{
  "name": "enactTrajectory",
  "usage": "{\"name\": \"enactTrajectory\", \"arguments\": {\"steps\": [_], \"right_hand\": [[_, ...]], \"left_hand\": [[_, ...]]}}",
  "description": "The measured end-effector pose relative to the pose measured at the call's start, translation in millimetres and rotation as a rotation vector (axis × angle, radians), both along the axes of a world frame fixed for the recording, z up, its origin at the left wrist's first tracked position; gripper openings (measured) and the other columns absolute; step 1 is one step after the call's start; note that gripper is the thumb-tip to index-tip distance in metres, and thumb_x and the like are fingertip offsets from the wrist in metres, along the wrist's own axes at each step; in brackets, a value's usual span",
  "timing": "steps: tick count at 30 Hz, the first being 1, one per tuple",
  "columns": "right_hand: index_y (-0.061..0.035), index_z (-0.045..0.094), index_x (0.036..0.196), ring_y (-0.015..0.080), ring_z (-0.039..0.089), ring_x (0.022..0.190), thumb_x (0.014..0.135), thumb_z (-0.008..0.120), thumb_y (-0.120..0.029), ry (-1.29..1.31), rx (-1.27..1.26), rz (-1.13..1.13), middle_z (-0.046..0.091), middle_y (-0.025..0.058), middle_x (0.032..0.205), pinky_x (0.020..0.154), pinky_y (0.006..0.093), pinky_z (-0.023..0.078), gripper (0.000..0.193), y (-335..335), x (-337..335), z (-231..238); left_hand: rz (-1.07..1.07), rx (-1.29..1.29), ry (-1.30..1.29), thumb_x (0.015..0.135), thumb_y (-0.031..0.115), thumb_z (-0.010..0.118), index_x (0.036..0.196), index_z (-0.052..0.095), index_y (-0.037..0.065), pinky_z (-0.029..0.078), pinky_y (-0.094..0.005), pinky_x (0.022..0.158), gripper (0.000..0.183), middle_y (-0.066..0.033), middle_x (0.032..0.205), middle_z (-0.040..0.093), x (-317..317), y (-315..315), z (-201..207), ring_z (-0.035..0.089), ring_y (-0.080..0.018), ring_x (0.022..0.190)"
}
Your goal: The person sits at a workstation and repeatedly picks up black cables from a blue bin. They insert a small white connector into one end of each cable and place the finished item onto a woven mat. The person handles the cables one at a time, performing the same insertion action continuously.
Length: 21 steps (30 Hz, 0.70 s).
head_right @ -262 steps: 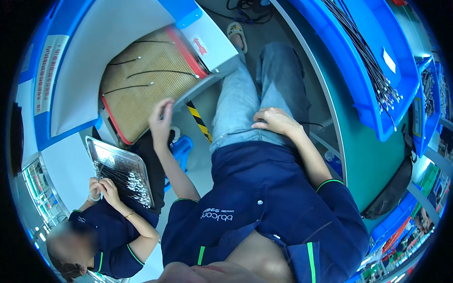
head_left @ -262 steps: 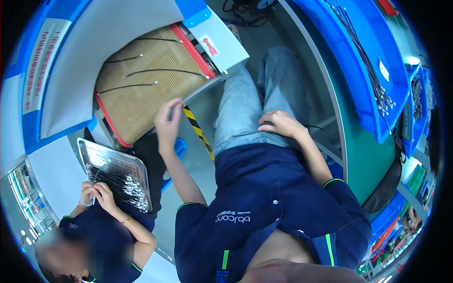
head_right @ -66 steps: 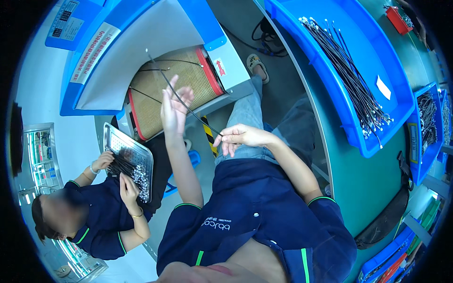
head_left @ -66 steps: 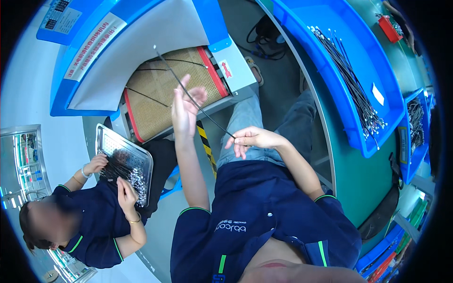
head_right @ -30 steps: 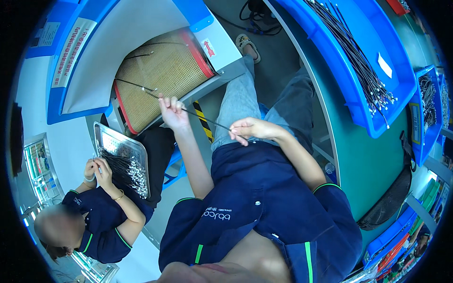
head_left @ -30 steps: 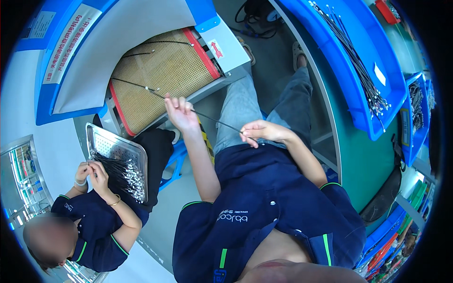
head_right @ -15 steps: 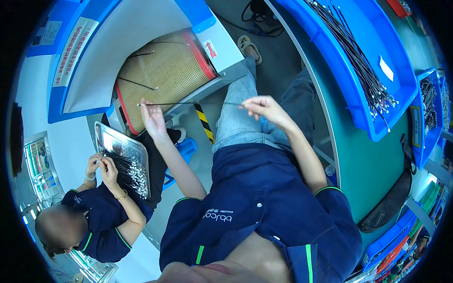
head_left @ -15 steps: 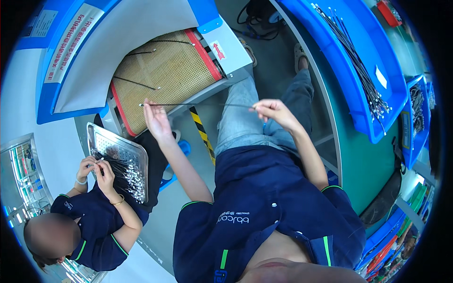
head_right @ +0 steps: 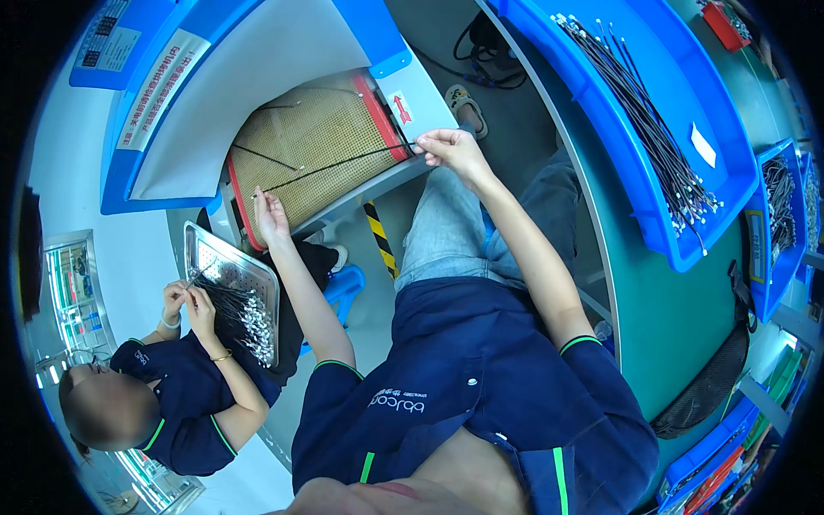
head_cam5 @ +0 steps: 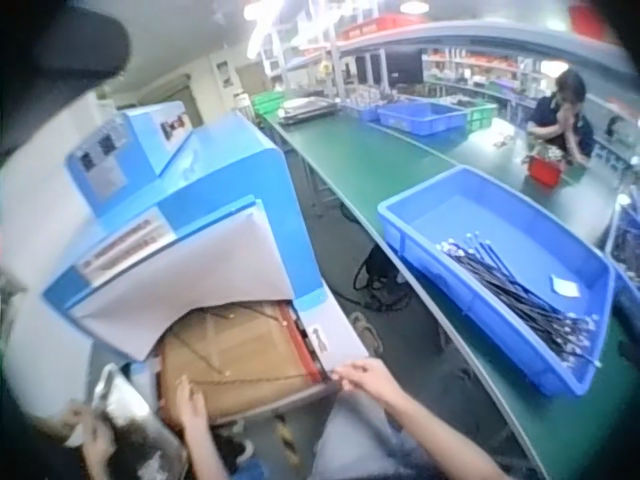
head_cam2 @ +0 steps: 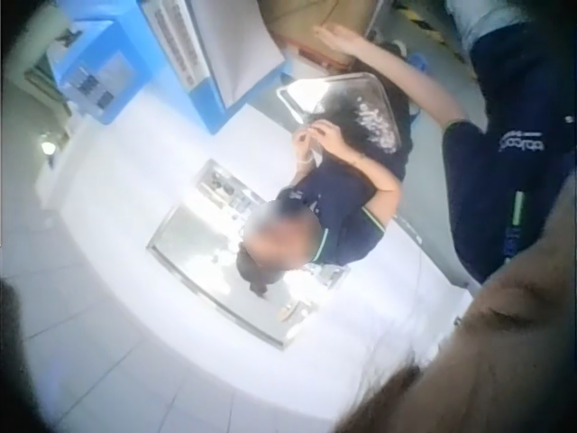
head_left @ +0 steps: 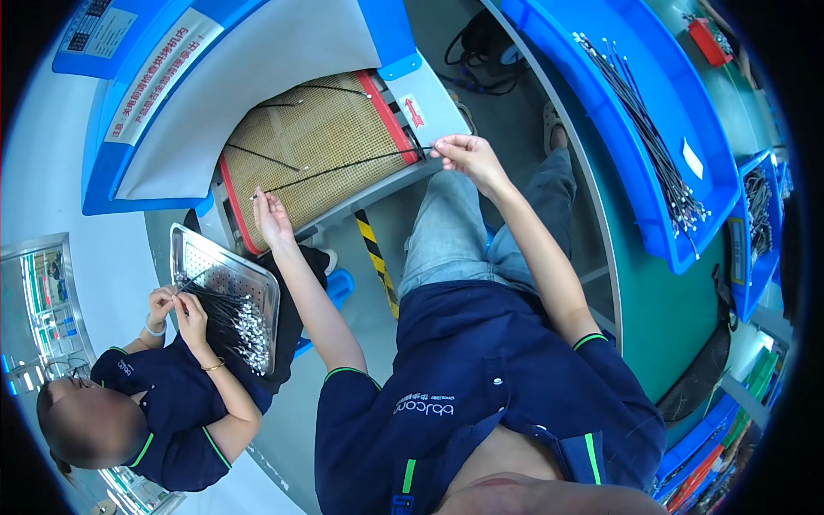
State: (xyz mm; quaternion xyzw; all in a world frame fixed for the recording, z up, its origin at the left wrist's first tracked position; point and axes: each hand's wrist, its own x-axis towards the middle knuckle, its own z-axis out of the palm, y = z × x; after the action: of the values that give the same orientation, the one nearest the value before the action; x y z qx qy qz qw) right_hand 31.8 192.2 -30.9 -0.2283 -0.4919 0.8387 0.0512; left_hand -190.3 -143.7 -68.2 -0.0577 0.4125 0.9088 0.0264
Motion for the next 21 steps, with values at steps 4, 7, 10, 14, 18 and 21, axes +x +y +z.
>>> {"name": "enactTrajectory", "arguments": {"steps": [4, 7, 10, 14, 18, 21], "right_hand": [[-0.0009, 0.064, 0.101, 0.0026, 0.058, 0.07, 0.089, 0.062, -0.015, 0.021, -0.027, -0.002, 0.068, 0.0039, 0.088, 0.066, 0.0171, 0.05, 0.018, 0, 2, 3], [-0.001, 0.064, 0.1, 0.0029, 0.059, 0.07, 0.089, 0.061, -0.015, 0.012, 0.0, -0.01, 0.068, 0.0044, 0.088, 0.066, 0.0171, 0.05, 0.017, 0, 1, -1], [-0.0012, 0.063, 0.099, 0.0029, 0.059, 0.07, 0.089, 0.061, -0.014, 0.008, 0.018, -0.011, 0.068, 0.0048, 0.088, 0.066, 0.0171, 0.05, 0.016, 0, 3, -4], [-0.0014, 0.062, 0.098, 0.0048, 0.059, 0.068, 0.089, 0.062, -0.014, 0.003, 0.014, -0.031, 0.068, 0.0061, 0.087, 0.066, 0.0182, 0.051, 0.016, 2, 8, -7], [-0.0007, 0.062, 0.097, 0.0099, 0.062, 0.069, 0.089, 0.061, -0.015, 0.079, 0.1, -0.086, 0.068, 0.0109, 0.088, 0.066, 0.0231, 0.053, 0.016, -2, 17, -6], [-0.0013, 0.062, 0.097, 0.0075, 0.061, 0.07, 0.089, 0.061, -0.013, 0.13, 0.042, -0.054, 0.068, 0.0084, 0.087, 0.064, 0.0215, 0.051, 0.015, -2, 35, 0]], "left_hand": [[0.014, -0.015, -0.018, 0.088, 0.002, 0.059, 0.11, 0.053, -0.005, 0.053, -0.0228, 0.071, 0.023, -0.0112, 0.106, 0.06, 1, -1, -3, 0.059, -0.0119, 0.08], [0.025, -0.033, -0.038, 0.088, 0.002, 0.06, 0.111, 0.053, -0.005, 0.053, -0.0227, 0.071, 0.025, -0.0107, 0.106, 0.06, 1, 0, -3, 0.059, -0.0118, 0.08], [0.027, -0.053, -0.045, 0.088, 0.002, 0.06, 0.11, 0.054, -0.004, 0.053, -0.0223, 0.07, 0.024, -0.0101, 0.104, 0.061, 1, 3, -1, 0.058, -0.0113, 0.079], [-0.072, -0.032, 0.049, 0.087, 0.004, 0.061, 0.108, 0.056, -0.001, 0.05, -0.022, 0.073, 0.022, -0.0086, 0.103, 0.062, -5, -4, -9, 0.058, -0.012, 0.081], [-0.021, -0.09, 0.116, 0.086, 0.007, 0.062, 0.105, 0.057, 0.002, 0.047, -0.0241, 0.076, 0.02, -0.0084, 0.103, 0.061, 3, -16, -17, 0.057, -0.0152, 0.089], [-0.093, 0.02, 0.107, 0.09, 0.009, 0.059, 0.116, 0.053, -0.003, 0.048, -0.0229, 0.073, 0.029, -0.0051, 0.089, 0.061, 32, -26, 4, 0.058, -0.0129, 0.079]]}}
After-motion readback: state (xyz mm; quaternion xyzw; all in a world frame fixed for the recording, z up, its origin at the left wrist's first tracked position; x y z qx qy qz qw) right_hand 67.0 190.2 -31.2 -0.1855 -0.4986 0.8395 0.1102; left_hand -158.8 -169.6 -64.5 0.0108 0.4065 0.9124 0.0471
